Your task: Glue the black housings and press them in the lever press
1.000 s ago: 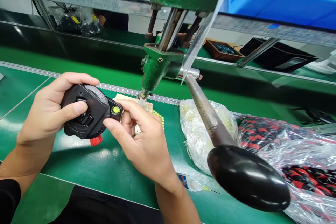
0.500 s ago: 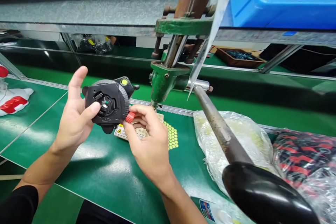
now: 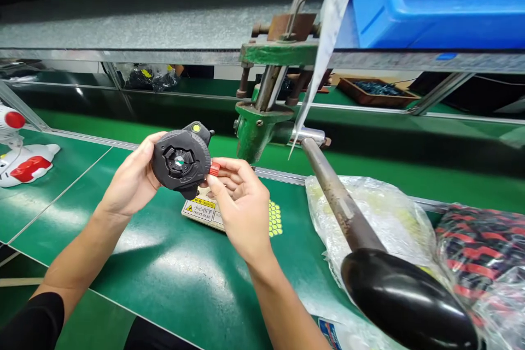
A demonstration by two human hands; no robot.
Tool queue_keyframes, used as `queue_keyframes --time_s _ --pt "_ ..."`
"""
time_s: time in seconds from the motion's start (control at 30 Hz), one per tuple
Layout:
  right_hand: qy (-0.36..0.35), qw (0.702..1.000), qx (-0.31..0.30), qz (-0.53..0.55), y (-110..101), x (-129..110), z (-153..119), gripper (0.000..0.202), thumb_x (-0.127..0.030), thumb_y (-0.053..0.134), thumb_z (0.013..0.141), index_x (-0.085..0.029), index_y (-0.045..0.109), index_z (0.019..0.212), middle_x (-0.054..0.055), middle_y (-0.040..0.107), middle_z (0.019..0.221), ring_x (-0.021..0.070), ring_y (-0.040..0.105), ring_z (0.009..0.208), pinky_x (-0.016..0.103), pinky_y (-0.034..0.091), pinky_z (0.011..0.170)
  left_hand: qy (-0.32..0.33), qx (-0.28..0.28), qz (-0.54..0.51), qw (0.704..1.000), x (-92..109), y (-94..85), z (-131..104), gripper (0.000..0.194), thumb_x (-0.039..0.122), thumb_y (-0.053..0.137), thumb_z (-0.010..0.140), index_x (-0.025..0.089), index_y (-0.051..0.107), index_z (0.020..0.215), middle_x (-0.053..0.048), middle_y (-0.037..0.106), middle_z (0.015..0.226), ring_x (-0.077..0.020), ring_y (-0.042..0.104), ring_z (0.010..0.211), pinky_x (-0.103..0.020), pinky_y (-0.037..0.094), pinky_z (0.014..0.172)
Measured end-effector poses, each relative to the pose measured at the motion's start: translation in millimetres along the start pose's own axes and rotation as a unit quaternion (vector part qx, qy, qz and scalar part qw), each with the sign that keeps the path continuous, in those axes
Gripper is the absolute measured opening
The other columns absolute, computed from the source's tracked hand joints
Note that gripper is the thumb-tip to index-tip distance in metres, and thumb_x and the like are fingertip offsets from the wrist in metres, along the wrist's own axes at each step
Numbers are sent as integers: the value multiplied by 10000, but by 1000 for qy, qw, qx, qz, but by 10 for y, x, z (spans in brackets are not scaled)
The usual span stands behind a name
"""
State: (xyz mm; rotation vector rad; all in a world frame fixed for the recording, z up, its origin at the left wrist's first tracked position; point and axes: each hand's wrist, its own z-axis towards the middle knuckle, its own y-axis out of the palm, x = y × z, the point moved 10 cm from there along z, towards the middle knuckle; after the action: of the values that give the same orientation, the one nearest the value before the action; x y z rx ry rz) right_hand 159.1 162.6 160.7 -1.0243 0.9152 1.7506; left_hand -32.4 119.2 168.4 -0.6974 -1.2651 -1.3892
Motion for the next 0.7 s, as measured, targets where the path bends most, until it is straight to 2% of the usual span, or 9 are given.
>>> queue_keyframes --time_s 0.13,0.23,0.33,0.43,0.57,0.7 --pt "-9 1000 -15 -22 -19 -26 4 228 -347 829 893 -229 734 1063 47 830 978 173 804 825 259 672 685 29 9 5 1000 43 47 -46 411 575 624 1045 235 708 1261 -68 759 1239 -220 762 1015 -264 655 739" --pt "-18 999 -28 -37 -29 -44 3 210 -331 818 905 -226 748 1074 51 830 985 171 806 838 256 677 708 38 -29 31 998 118 103 -83 475 547 734 986 265 663 1362 -70 749 1285 -236 775 1038 -266 658 754" --pt "-28 998 -29 -41 -50 -60 6 185 -303 816 912 -230 764 1075 45 826 986 149 792 819 234 675 705 40 -102 71 991 186 171 -108 794 414 935 822 329 545 1508 -65 738 1320 -291 771 1140 -326 676 863" --pt "-28 998 -39 -37 -42 -57 12 172 -286 807 925 -240 768 1086 40 826 1003 135 785 821 213 671 704 20 -153 118 981 178 167 -108 1007 298 994 736 385 456 1583 -57 729 1335 -304 783 1120 -345 684 852" --pt "-33 998 -49 -32 -34 -60 13 153 -254 801 930 -259 773 1080 17 822 988 116 781 821 183 662 718 12 -184 158 970 150 107 -72 982 290 991 733 383 485 1569 -65 709 1374 -293 795 1065 -335 684 813" --pt "-31 997 -60 -36 -24 -57 0 144 -257 802 935 -273 779 1077 1 813 968 109 770 800 192 668 745 13 -203 158 966 138 93 -36 961 298 980 746 371 488 1568 -77 672 1448 -318 776 1147 -368 680 892"
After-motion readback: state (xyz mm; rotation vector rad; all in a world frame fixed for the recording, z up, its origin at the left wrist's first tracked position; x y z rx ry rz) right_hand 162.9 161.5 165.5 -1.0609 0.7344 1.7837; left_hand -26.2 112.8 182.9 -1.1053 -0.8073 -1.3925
